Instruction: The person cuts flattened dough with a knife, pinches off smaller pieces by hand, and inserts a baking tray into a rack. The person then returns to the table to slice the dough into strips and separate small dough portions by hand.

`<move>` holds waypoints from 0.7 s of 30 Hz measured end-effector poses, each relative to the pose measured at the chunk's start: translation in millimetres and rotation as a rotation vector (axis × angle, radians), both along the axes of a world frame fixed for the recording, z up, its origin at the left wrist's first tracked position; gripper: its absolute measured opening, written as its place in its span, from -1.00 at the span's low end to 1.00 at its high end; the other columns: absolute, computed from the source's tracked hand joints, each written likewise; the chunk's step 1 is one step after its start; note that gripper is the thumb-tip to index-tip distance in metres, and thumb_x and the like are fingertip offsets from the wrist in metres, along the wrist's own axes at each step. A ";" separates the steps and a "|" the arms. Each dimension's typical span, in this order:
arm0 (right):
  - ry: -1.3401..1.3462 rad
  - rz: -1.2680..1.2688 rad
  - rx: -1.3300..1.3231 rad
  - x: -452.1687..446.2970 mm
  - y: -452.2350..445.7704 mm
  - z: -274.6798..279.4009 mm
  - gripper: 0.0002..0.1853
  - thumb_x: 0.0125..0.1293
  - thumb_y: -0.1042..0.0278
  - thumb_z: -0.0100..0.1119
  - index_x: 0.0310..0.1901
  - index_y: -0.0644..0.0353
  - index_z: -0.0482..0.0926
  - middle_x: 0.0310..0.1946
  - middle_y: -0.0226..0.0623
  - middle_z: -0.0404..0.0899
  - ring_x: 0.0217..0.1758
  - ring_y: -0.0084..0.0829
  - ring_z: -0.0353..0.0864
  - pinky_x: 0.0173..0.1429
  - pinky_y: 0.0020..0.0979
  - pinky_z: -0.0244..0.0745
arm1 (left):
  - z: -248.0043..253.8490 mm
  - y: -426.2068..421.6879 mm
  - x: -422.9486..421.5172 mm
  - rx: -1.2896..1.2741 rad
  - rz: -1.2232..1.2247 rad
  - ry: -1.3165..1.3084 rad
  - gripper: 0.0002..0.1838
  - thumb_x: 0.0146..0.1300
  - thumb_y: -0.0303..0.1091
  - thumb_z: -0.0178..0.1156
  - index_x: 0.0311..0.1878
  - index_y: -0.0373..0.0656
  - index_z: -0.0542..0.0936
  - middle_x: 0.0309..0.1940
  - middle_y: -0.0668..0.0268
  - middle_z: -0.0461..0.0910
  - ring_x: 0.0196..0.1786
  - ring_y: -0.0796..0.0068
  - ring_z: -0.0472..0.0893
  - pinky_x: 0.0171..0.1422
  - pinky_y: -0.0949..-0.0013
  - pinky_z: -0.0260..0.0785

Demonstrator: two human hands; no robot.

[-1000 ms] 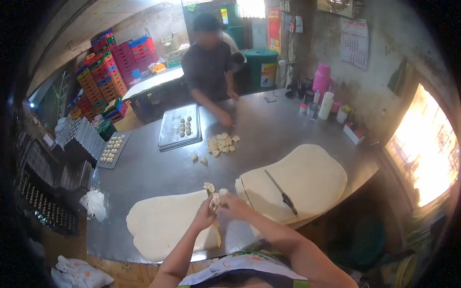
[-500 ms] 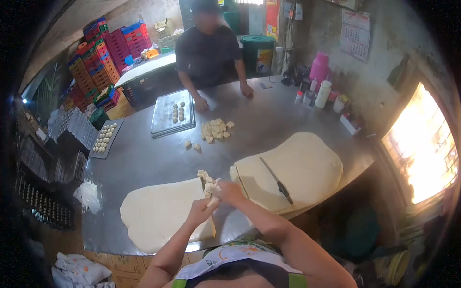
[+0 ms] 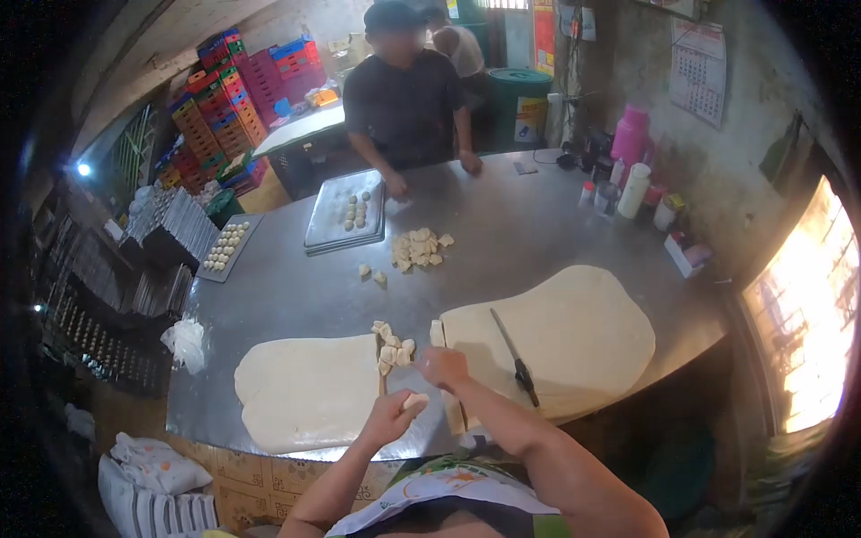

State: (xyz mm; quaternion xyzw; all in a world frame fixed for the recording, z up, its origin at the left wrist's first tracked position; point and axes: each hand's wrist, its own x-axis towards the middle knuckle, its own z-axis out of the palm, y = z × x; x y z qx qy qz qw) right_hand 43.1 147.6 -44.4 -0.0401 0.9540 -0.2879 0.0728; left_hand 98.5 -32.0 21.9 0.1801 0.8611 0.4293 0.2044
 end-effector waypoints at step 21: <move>0.258 -0.121 -0.154 -17.6 -47.6 8.7 -0.63 0.22 0.01 0.30 -0.30 0.21 0.54 -0.35 -0.01 0.60 -0.27 0.04 0.61 -0.24 -0.09 0.47 | -53.2 -50.6 -65.0 -0.026 -0.255 0.425 -0.85 0.17 -0.35 0.26 -0.26 -0.21 0.63 -0.48 0.16 0.64 -0.37 0.27 0.68 -0.25 0.23 0.48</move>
